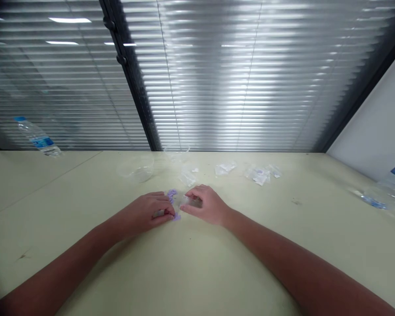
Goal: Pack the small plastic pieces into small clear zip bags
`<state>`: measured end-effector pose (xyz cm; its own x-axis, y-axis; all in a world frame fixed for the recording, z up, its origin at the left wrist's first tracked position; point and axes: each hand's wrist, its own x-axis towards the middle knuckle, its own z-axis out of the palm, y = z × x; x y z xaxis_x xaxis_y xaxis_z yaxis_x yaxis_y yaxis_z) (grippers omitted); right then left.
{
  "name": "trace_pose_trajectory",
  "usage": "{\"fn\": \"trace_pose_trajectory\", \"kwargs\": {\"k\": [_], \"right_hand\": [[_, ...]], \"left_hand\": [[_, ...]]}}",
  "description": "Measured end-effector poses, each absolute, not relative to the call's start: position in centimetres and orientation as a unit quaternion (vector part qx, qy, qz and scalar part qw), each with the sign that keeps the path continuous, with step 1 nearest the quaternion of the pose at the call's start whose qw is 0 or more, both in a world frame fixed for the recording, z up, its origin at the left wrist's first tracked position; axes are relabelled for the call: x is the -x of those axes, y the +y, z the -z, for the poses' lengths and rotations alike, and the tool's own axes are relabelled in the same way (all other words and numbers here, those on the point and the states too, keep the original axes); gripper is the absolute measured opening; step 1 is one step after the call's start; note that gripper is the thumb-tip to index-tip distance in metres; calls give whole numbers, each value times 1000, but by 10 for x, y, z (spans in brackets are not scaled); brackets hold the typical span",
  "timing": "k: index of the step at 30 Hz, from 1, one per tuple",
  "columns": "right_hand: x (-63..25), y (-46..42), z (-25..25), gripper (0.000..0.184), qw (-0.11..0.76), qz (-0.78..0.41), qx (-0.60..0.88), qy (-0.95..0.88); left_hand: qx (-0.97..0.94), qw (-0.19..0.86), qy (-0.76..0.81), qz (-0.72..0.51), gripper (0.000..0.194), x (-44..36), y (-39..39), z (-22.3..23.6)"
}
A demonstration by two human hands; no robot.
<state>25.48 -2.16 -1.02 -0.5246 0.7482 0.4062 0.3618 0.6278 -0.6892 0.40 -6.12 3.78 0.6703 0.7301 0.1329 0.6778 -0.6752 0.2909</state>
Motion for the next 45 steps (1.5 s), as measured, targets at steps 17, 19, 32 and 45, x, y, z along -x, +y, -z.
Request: {"fn": "trace_pose_trajectory", "kwargs": {"k": [17,19,32,45], "right_hand": [[-256,-17,15,33,336,-207,292,-871],[-257,-16,16,34,338,-204,291,-872],[-257,-15,16,36,328,-203,293,-875],[-257,-14,18,37,327,-204,290,-876]], "left_hand": [[-887,168,428,-51,19,-16,-70,-36],[-883,173,434,-45,21,-17,-71,-37],[-877,182,444,-26,27,-18,-73,-41],[-878,179,442,-29,28,-18,-74,-40]]}}
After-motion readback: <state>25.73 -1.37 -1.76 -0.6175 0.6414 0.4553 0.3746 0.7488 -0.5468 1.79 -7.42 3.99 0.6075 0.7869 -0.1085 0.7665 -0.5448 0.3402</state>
